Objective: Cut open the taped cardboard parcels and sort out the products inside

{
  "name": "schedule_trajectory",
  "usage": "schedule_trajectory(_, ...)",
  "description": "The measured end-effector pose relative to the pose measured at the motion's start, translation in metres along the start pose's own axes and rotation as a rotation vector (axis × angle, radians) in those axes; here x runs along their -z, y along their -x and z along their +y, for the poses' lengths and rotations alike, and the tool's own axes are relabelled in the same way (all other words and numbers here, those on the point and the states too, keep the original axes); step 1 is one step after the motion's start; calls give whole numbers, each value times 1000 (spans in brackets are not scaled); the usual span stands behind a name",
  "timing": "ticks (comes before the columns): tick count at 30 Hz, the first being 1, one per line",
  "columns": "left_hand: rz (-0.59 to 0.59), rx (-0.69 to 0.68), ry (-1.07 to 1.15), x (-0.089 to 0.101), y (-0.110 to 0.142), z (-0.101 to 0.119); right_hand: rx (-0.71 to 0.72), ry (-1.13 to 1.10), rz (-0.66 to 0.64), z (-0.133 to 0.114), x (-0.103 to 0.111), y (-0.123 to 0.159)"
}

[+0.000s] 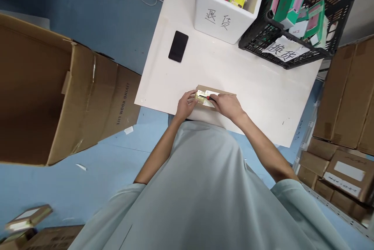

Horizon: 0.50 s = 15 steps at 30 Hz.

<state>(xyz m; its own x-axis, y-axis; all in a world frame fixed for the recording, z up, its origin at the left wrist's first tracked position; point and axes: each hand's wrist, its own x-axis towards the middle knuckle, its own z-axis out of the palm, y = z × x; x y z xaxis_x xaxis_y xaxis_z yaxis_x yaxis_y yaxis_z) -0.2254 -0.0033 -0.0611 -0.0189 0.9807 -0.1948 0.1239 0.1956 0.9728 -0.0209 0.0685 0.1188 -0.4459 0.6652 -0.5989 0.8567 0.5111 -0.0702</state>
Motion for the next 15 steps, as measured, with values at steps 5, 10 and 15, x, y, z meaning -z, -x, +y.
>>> schedule_trajectory(5,16,-37,-8,-4,1,-2,54,141,-96,-12,8,-18)
schedule_trajectory(10,28,-57,10,-6,2,-2,51,194,-111,-18,8,-23)
schedule_trajectory(15,30,-61,30,-7,2,-2,47,206,-105,-25,9,-25)
